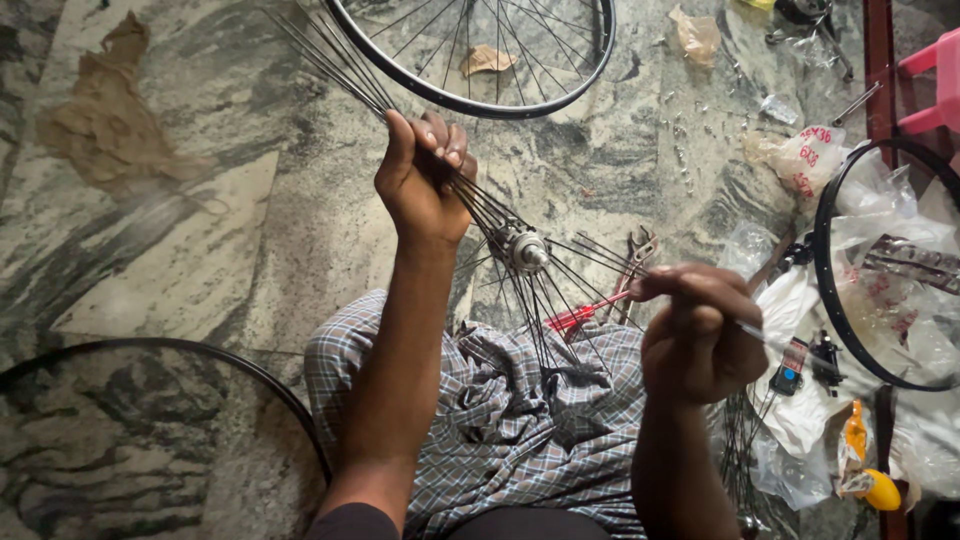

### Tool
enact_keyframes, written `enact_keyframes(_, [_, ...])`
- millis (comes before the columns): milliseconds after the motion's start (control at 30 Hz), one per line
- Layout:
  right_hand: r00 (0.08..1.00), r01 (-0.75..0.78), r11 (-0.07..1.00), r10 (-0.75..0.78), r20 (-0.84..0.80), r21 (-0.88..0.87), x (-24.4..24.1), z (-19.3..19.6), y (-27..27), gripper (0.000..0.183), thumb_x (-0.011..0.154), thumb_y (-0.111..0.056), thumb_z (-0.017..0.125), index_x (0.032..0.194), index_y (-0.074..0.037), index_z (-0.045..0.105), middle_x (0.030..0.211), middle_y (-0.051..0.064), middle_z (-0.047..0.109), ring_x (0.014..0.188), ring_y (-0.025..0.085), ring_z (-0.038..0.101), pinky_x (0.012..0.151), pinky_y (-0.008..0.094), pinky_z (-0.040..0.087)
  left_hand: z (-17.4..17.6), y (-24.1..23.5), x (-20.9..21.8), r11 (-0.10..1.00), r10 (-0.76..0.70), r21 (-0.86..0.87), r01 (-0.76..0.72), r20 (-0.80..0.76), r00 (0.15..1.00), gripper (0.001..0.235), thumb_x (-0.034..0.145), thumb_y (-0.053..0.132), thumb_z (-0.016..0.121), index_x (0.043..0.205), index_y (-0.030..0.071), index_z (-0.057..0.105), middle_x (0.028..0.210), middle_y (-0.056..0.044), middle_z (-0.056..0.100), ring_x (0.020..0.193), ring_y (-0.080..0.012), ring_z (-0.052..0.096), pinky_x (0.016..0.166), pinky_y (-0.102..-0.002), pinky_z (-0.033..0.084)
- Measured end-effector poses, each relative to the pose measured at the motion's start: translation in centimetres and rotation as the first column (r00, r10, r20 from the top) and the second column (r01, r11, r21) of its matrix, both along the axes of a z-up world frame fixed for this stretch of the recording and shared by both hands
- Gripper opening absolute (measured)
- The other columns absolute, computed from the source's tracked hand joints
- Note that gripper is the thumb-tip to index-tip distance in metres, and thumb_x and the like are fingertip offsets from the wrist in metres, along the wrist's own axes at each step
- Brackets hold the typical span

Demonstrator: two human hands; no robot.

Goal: The person sits on the floor and inserts bicycle spokes into the hub flanges one by one. They hold bundles of spokes, separate them, and thread each spoke through the hub holes, gradually building the spoke pattern on the hub.

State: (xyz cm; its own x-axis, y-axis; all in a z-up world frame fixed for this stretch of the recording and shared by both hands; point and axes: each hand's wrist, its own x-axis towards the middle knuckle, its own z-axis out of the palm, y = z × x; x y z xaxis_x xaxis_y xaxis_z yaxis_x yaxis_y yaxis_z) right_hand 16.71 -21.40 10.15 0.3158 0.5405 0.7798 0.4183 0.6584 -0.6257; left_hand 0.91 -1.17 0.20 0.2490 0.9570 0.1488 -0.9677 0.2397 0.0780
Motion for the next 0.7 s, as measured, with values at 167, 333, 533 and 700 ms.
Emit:
enact_keyframes(167, [0.998, -0.064, 0.998, 0.064, -0.026, -0.018, -1.3, -1.2, 0.1, 0.035, 0.115, -0.032, 0.053, 0.119, 0.002, 0.060, 0.111, 0.020, 0.066, 0.083, 0.026, 0.069, 0.070, 0.036, 0.064, 0.3, 0.0, -0.1, 0.999, -0.020, 0.044, 0.019, 0.017, 1.000, 0.046, 0.109, 0.044, 0.053, 0.082, 0.007, 0.053, 0.083, -0.002, 0.046, 0.076, -0.0152, 0.049, 0.060, -0.025, 0.040])
enact_keyframes(333, [0.997, -0.068, 0.995, 0.071, 0.038, -0.072, -1.4, -1.1, 0.8, 0.035, 0.115, -0.032, 0.053, 0.117, 0.002, 0.060, 0.109, 0.020, 0.065, 0.078, 0.026, 0.069, 0.068, 0.035, 0.064, 0.4, 0.0, -0.1, 1.000, -0.011, 0.027, 0.011, -0.003, 1.000, 0.045, 0.109, 0.044, 0.054, 0.083, 0.007, 0.053, 0.083, -0.002, 0.046, 0.076, -0.0152, 0.049, 0.060, -0.025, 0.040])
enact_keyframes(533, [0.951, -0.037, 0.993, 0.068, 0.303, -0.108, -0.8, -0.8, 1.7, 0.026, 0.110, -0.026, 0.060, 0.115, -0.001, 0.064, 0.108, 0.016, 0.072, 0.088, 0.025, 0.075, 0.069, 0.033, 0.066, 0.5, 0.1, 0.0, 0.999, 0.009, 0.034, -0.008, -0.027, 1.000, 0.043, 0.108, 0.043, 0.056, 0.084, 0.007, 0.054, 0.083, -0.001, 0.047, 0.077, -0.0148, 0.050, 0.060, -0.025, 0.040])
enact_keyframes(700, [0.734, 0.296, 0.879, 0.041, 0.678, -0.373, 0.0, 1.0, 1.8, 0.020, 0.092, -0.008, 0.081, 0.110, -0.005, 0.072, 0.100, 0.011, 0.073, 0.080, 0.020, 0.074, 0.061, 0.030, 0.059, 0.7, -0.3, -0.2, 0.999, 0.032, 0.030, -0.031, -0.036, 0.999, 0.042, 0.108, 0.043, 0.058, 0.084, 0.008, 0.055, 0.082, -0.001, 0.047, 0.077, -0.0148, 0.050, 0.061, -0.026, 0.041])
